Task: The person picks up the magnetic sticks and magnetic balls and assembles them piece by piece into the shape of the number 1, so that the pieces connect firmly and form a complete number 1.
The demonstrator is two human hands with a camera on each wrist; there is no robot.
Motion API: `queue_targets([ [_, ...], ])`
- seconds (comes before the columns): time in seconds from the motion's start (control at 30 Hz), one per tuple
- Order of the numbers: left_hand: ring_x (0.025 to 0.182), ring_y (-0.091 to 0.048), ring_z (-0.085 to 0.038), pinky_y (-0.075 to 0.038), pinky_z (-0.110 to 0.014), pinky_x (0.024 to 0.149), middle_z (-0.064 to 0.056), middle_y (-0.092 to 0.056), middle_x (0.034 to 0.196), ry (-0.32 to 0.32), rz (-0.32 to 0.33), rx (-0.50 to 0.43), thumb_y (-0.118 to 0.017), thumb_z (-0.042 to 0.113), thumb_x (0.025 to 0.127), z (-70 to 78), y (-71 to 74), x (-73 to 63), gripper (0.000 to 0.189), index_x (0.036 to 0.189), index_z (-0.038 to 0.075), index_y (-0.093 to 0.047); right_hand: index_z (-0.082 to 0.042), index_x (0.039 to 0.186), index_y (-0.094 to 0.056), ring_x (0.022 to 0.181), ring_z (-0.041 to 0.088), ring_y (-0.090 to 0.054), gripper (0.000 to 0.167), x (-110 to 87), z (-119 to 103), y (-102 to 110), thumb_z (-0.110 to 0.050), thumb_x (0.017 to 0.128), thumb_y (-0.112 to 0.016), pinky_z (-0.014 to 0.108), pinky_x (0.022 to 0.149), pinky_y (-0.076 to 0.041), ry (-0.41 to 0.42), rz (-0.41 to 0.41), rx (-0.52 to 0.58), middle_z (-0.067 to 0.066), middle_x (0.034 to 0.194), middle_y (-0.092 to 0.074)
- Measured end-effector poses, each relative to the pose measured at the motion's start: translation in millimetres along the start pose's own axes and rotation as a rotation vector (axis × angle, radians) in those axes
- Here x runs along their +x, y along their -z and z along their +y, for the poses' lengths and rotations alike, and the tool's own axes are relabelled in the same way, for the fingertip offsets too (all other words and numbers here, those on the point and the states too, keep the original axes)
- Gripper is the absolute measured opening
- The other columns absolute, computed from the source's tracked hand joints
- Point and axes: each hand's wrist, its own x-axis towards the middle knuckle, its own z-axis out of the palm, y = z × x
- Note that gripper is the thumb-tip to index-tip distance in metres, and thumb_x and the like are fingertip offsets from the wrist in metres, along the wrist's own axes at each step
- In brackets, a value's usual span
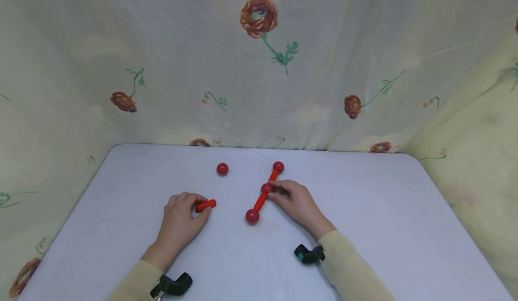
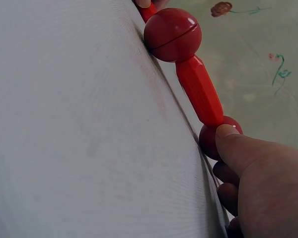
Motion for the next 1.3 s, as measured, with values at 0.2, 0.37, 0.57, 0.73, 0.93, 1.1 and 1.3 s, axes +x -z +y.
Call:
queue_targets([
  [0.2,0.099,-0.051,-0.031,-0.037,-0.047,0.079,0.0,-0.059,0.086,0.012,-0.012,0.003,-0.078,0.024,0.083,1.4,-0.1,-0.4,0.022,0.098,0.01,-0.071,-0.022,0.126,-0.068,0.094,0.009,-0.057,0.038,-1.0,0,1,-0.033,0.09,-0.074,0.031,0.083,-0.051,-0.015,-0.006,0.001,-0.013,0.109,-0.066],
  [0.37,0.098,-0.052,-0.031,-0.038,-0.047,0.079,0.0,-0.059,0.084,0.015,-0.022,0.0,-0.078,0.026,0.083,2.6,-0.3,-0.3,0.024,0.099,0.009,-0.071,-0.021,0.126,-0.068,0.095,0.01,-0.058,0.038,-2.1,0,2,-0.033,0.09,-0.074,0.031,0.083,-0.051,-0.018,-0.009,0.003,-0.012,0.108,-0.065],
  [0.57,0.086,-0.05,-0.025,-0.037,-0.043,0.077,0.003,-0.058,0.08,-0.009,-0.008,-0.032,-0.08,0.026,0.082,1.7,-2.2,-0.4,0.022,0.094,0.01,-0.071,-0.021,0.126,-0.068,0.095,0.01,-0.058,0.039,-2.5,0,2,-0.033,0.09,-0.075,0.032,0.084,-0.052,-0.02,-0.006,0.007,-0.012,0.108,-0.065],
  [0.73,0.08,-0.048,-0.02,-0.037,-0.038,0.073,0.005,-0.056,0.077,-0.028,0.017,-0.063,-0.08,0.024,0.081,0.4,-3.6,-1.6,0.019,0.09,0.011,-0.07,-0.021,0.126,-0.068,0.096,0.01,-0.058,0.038,-2.0,-1,2,-0.033,0.09,-0.074,0.033,0.084,-0.052,-0.018,-0.007,0.006,-0.011,0.11,-0.066],
  [0.93,0.079,-0.048,-0.017,-0.039,-0.036,0.071,0.006,-0.056,0.077,-0.02,0.009,-0.12,-0.08,0.021,0.08,6.4,-4.1,-4.5,0.017,0.089,0.012,-0.069,-0.023,0.127,-0.067,0.096,0.009,-0.058,0.039,-1.0,0,1,-0.034,0.09,-0.074,0.031,0.084,-0.052,-0.013,-0.009,-0.001,-0.012,0.111,-0.065],
  [1.1,0.079,-0.049,-0.014,-0.041,-0.034,0.07,0.008,-0.057,0.077,-0.027,-0.003,-0.151,-0.081,0.021,0.08,14.9,-4.1,-6.1,0.017,0.088,0.014,-0.069,-0.022,0.127,-0.067,0.096,0.009,-0.058,0.038,-0.8,1,1,-0.033,0.09,-0.073,0.031,0.084,-0.052,-0.004,-0.002,-0.001,-0.012,0.111,-0.066],
  [1.3,0.081,-0.05,-0.013,-0.043,-0.034,0.069,0.009,-0.057,0.077,-0.02,-0.019,-0.153,-0.082,0.022,0.079,22.0,-7.4,-8.0,0.019,0.09,0.014,-0.069,-0.022,0.127,-0.067,0.096,0.01,-0.058,0.039,-0.5,1,1,-0.034,0.09,-0.073,0.032,0.083,-0.052,-0.001,-0.006,0.001,-0.011,0.111,-0.066],
])
